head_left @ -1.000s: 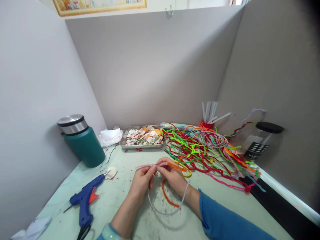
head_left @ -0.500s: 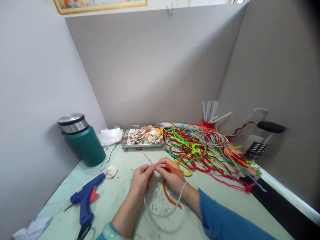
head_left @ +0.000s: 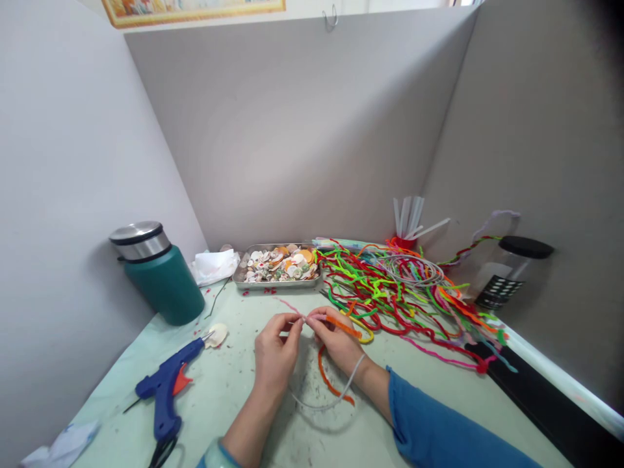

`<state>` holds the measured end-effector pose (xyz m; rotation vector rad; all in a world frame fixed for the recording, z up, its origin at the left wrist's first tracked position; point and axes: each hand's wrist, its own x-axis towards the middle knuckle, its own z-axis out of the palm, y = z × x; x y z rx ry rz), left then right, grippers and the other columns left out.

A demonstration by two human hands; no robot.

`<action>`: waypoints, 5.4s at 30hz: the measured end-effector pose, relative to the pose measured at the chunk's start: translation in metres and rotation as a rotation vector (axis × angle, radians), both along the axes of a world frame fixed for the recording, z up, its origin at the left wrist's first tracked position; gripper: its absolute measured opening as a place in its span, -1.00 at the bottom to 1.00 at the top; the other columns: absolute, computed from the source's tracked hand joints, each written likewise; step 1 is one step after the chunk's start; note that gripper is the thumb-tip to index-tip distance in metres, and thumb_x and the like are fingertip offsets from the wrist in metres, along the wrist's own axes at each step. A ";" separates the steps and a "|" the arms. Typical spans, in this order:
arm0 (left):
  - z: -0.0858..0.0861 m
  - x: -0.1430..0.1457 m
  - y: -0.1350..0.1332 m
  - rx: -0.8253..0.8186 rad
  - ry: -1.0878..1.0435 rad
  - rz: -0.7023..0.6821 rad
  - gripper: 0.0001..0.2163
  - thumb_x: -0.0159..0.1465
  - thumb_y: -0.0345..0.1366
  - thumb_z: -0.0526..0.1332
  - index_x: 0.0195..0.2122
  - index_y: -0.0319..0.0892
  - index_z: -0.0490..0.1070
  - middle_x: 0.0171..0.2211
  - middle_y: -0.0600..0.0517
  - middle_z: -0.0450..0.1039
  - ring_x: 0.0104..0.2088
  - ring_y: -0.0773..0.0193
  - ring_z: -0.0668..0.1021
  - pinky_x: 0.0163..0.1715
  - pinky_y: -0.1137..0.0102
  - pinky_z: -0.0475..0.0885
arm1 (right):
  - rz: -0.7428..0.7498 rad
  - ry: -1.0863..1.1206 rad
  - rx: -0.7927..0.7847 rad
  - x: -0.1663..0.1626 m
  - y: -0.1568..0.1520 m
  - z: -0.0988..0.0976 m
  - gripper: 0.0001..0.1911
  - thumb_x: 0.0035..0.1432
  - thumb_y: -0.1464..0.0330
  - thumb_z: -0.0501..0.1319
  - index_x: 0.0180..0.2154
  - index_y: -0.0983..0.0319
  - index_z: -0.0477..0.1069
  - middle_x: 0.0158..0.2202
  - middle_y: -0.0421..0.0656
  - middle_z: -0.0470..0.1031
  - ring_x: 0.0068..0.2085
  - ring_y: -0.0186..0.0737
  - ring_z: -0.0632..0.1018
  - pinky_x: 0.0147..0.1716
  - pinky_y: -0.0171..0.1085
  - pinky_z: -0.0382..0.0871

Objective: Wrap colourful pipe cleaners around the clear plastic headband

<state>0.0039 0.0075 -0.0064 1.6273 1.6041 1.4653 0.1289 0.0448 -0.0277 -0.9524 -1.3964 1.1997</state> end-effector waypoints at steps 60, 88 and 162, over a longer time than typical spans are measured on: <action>-0.005 0.001 0.005 -0.322 -0.286 -0.219 -0.79 0.02 -0.19 0.22 -0.42 -0.24 0.39 -0.60 0.12 0.36 -0.66 0.45 0.29 -0.65 0.56 0.14 | 0.038 -0.060 0.090 0.003 -0.007 0.006 -0.80 0.07 0.22 0.14 -0.39 0.22 0.40 -0.45 -0.20 0.43 -0.47 -0.30 0.44 -0.57 -0.38 0.29; -0.005 0.000 0.004 -0.393 -0.342 -0.212 -0.64 0.12 -0.01 0.11 -0.58 -0.23 0.33 -0.87 0.22 0.06 -0.84 0.50 0.12 -0.83 0.56 -0.05 | 0.013 -0.074 0.066 0.003 -0.003 0.004 -0.80 0.10 0.24 0.13 -0.43 0.23 0.39 -0.58 -0.27 0.29 -0.56 -0.37 0.28 -0.57 -0.39 0.15; 0.008 0.002 0.001 -0.361 -0.575 -0.210 -0.66 0.03 -0.07 0.23 -0.40 -0.32 0.42 -0.66 0.13 0.34 -0.83 0.59 0.10 -0.85 0.56 -0.05 | -0.056 -0.046 0.118 -0.003 -0.004 0.005 -0.73 0.09 0.16 0.11 -0.35 0.22 0.42 -0.59 -0.23 0.33 -0.56 -0.30 0.34 -0.58 -0.34 0.20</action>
